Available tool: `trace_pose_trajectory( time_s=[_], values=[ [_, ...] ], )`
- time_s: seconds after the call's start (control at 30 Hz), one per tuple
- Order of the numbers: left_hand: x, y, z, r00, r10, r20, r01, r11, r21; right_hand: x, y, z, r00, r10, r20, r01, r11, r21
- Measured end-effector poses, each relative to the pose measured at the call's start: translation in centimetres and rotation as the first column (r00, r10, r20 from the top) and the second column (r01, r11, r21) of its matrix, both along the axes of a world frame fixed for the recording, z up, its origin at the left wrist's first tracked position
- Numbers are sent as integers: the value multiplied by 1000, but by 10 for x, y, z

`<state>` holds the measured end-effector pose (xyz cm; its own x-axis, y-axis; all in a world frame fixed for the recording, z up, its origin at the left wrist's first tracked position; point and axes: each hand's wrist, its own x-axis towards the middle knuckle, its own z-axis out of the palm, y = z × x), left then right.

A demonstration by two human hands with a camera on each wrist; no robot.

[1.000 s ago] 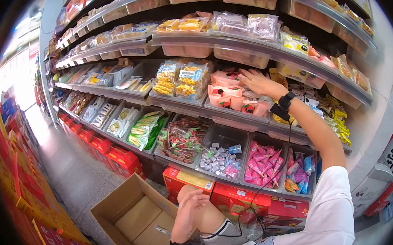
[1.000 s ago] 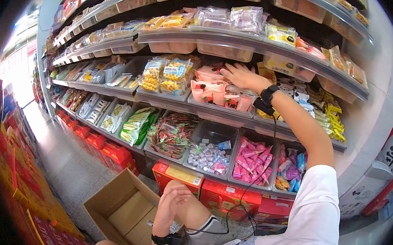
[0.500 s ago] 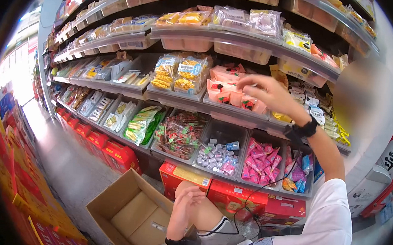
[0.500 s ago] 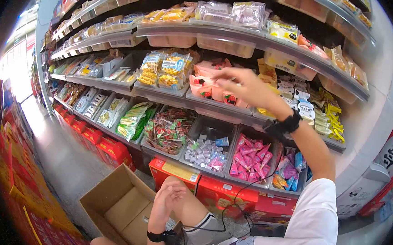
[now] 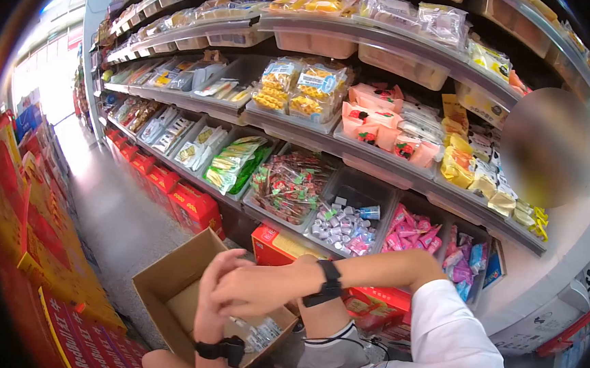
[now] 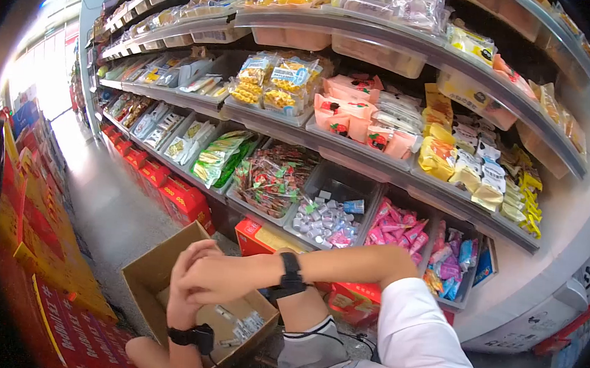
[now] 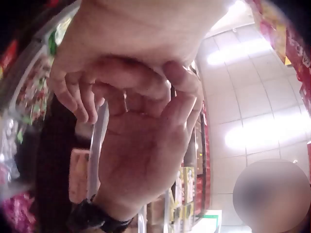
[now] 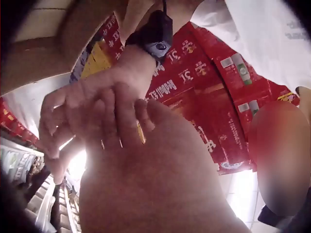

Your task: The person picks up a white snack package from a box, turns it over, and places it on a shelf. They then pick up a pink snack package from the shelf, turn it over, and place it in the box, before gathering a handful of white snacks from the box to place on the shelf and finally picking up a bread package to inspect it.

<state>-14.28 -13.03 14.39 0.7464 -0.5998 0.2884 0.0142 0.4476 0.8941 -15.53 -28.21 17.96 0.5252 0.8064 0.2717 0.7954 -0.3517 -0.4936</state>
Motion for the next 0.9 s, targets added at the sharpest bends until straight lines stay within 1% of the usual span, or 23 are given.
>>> trace_pose_trajectory(
  time_s=[0.03, 0.07, 0.13, 0.17, 0.2, 0.23, 0.27, 0.3, 0.33, 0.37, 0.4, 0.43, 0.47, 0.5, 0.53, 0.57, 0.63, 0.7, 0.73, 0.77, 0.8, 0.87, 0.9],
  values=[
    [10, 8, -3, 1000, 25, -4, -25, 999, -29, 15, 7, -4, 999, 8, 38, -11, 997, 73],
    [20, 16, -7, 999, 49, -7, -49, 997, -58, 27, 16, -10, 999, 0, -49, 7, 990, 141],
    [65, 46, -37, 967, -119, -224, 98, 990, -101, 49, 34, -22, 975, 7, -223, 55, 961, 270],
    [88, 61, -52, 924, -189, -332, 154, 980, -128, 60, 42, -31, 965, -1, -263, 78, 956, 283],
    [113, 74, -82, 904, -251, -345, 215, 966, -140, 72, 50, -42, 952, -6, -308, 101, 950, 295],
    [110, 80, -89, 952, -157, -263, 157, 987, -20, 83, 56, -55, 933, -5, -360, 124, 944, 307],
    [107, 86, -96, 983, -66, -171, 85, 991, 105, 94, 60, -72, 948, 18, -318, 98, 933, 347],
    [103, 93, -104, 997, 15, -75, 2, 975, 223, 104, 65, -96, 957, 53, -284, 65, 919, 388],
    [112, 102, -122, 999, 26, -46, -8, 932, 362, 117, 72, -123, 963, 96, -252, 23, 902, 431],
    [117, 109, -142, 998, 62, 0, -57, 915, 399, 127, 77, -154, 962, 103, -254, 9, 914, 405],
    [118, 112, -149, 994, 96, 45, -106, 894, 436, 128, 72, -157, 840, 146, -522, 54, 936, 348],
    [116, 116, -158, 978, 55, 200, -152, 847, 509, 132, 66, -164, 855, 170, -491, 45, 917, 397],
    [112, 116, -153, 937, 9, 349, -218, 796, 564, 135, 65, -175, 905, 166, -392, 22, 902, 432],
    [111, 112, -159, 932, 66, 356, -247, 835, 492, 140, 58, -149, 915, 245, -320, -80, 889, 451],
    [125, 102, -210, 952, 120, 281, -245, 851, 464, 148, 51, -165, 912, 229, -340, -61, 896, 440],
    [111, 92, -168, 950, 226, 217, -302, 846, 439, 150, 47, -174, 649, 196, -735, 118, 929, 351],
    [133, 85, -182, 976, 153, -156, -97, 942, 321, 166, 42, -174, 690, 164, -705, 69, 954, 290],
    [135, 84, -203, 882, 185, -434, -107, 974, 197, 175, 46, -175, 706, 135, -695, 90, 957, 277],
    [135, 83, -191, 861, 249, -443, -148, 957, 250, 179, 51, -178, 760, 124, -638, 90, 952, 291],
    [139, 80, -186, 843, 305, -443, -181, 936, 301, 182, 54, -187, 754, 145, -640, 88, 944, 317],
    [148, 80, -195, 750, 283, -598, -154, 954, 258, 185, 55, -195, 754, 156, -638, 94, 936, 340],
    [148, 83, -208, 728, 314, -609, -153, 941, 302, 188, 55, -205, 751, 185, -634, 79, 928, 365],
    [148, 83, -212, 723, 331, -606, -157, 934, 322, 190, 54, -208, 727, 166, -666, 90, 939, 332]
  ],
)
